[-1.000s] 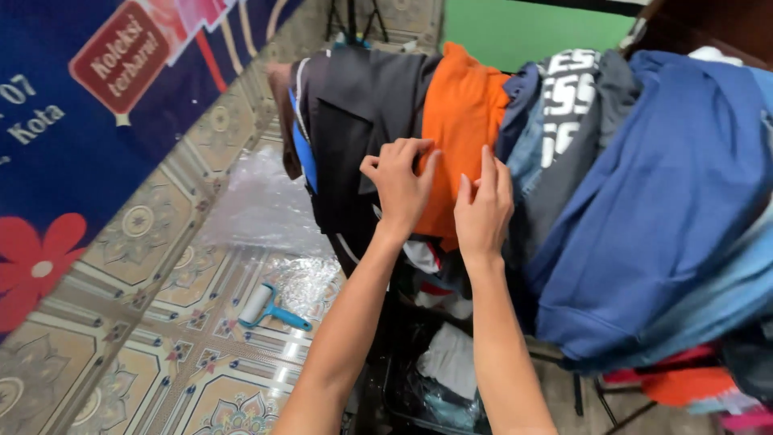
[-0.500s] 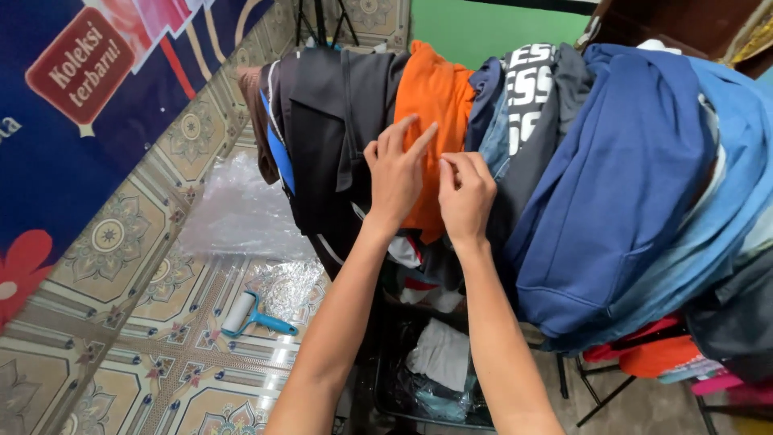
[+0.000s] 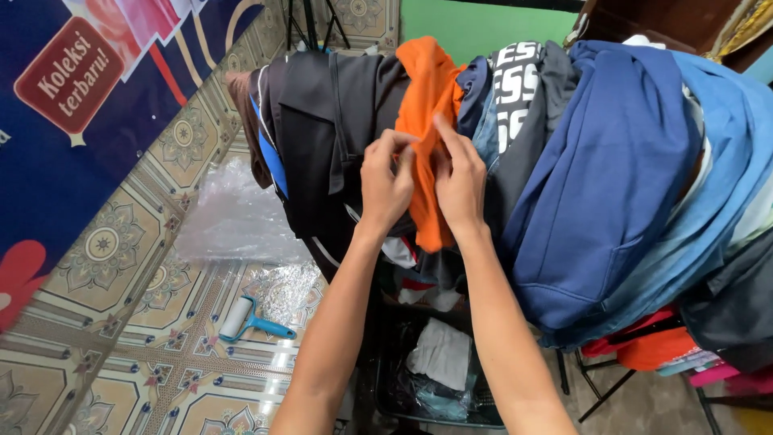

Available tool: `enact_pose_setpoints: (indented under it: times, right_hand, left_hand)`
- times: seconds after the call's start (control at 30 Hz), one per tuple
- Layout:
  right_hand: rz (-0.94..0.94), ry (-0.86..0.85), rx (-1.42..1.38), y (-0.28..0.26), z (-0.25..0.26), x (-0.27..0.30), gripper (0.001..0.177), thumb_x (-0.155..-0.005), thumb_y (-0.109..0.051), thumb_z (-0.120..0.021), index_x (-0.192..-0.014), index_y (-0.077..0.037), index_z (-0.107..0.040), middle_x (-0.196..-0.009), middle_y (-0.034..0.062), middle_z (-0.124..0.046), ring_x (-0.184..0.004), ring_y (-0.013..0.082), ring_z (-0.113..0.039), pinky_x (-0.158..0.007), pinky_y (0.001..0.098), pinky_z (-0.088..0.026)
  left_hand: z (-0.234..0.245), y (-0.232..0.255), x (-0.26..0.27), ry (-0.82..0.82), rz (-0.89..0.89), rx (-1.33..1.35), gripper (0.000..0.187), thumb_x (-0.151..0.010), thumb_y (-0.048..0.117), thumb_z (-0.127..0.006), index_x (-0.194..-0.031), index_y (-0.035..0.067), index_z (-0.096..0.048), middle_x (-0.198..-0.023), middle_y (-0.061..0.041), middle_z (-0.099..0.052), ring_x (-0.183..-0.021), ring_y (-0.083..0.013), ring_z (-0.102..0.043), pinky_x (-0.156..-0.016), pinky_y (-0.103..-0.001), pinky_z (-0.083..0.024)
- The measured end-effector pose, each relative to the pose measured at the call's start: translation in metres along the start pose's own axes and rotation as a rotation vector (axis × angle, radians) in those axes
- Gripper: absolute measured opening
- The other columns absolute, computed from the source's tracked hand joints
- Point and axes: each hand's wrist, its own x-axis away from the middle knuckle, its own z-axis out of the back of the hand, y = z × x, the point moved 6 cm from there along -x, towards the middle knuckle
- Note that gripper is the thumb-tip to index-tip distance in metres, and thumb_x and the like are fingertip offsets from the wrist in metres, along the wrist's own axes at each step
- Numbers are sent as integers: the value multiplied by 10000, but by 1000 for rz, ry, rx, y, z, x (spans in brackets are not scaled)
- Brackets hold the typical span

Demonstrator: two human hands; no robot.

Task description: The person is preparing an orange t-shirt for shipping by lint rolling it, folding it neatly, and placing it into a plastic bag.

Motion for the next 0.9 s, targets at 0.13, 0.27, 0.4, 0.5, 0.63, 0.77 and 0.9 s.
enact_pose_setpoints:
  times: [0.13,0.27,0.4,0.5,0.63,0.77,0.9]
  right_hand:
    - [32,115,33,-10,11,-7,167,-1007,-15,-616,-1038,-122,-741,-982,30,-713,-960,277,-726,-809,361,-594]
    - [12,29,53,-27,10,-5,185,-1027,-38,-576,-1144,-124,-690,-1144,40,-678,-865,243,-704,-718,338,-607]
    - [-79,-82,100,-12,-3,3,502,-974,105,-460,-1401,-138,-568,-1276,123,-580,-972,340,-690,-838,483,-607]
    - [-86,-120,93,-8,-6,11,640,-980,121,-475,-1541,-184,-422,-1271,178,-552,-1125,465,-631,-914,574,-574]
    - [-27,-68,29,-6,-2,11,835,-928,183,-548,-1616,-221,-300,-1229,209,-586,-1168,451,-630,-907,541,-576]
    - [30,39,-46,-15,9,1,474,-909,165,-564,-1262,-137,-655,-1127,81,-669,-1115,342,-662,-937,435,-571]
    - [238,122,-67,-46,15,15,337,-923,110,-504,-1092,-78,-727,-1113,152,-694,-1151,383,-650,-1033,482,-510]
  left_hand:
    - [0,2,4,-60,-35,50,135,-1010,139,-626,-1063,224,-716,-901,74,-712,-938,-143,-669,-935,-333,-493]
    - [-6,-17,3,45,8,22,322,-942,197,-708,-1245,131,-624,-1184,-94,-594,-1090,-294,-667,-953,-460,-538]
    - [-7,-37,-5,10,84,-207,456,-872,186,-778,-1284,53,-634,-1063,-171,-657,-900,-429,-704,-781,-576,-565]
    - [2,-29,-10,8,4,-235,226,-916,216,-724,-1138,173,-711,-959,49,-641,-687,-186,-669,-675,-362,-563]
    - [26,27,7,56,-148,-80,138,-926,120,-739,-1059,147,-712,-970,57,-647,-638,-152,-567,-611,-286,-503]
    - [36,37,19,33,-169,108,185,-923,104,-758,-1096,141,-705,-1020,29,-655,-677,-144,-552,-656,-284,-498]
    - [40,32,24,-115,-78,269,597,-936,-30,-639,-1489,103,-457,-1504,-107,-425,-1157,-228,-545,-840,-330,-548]
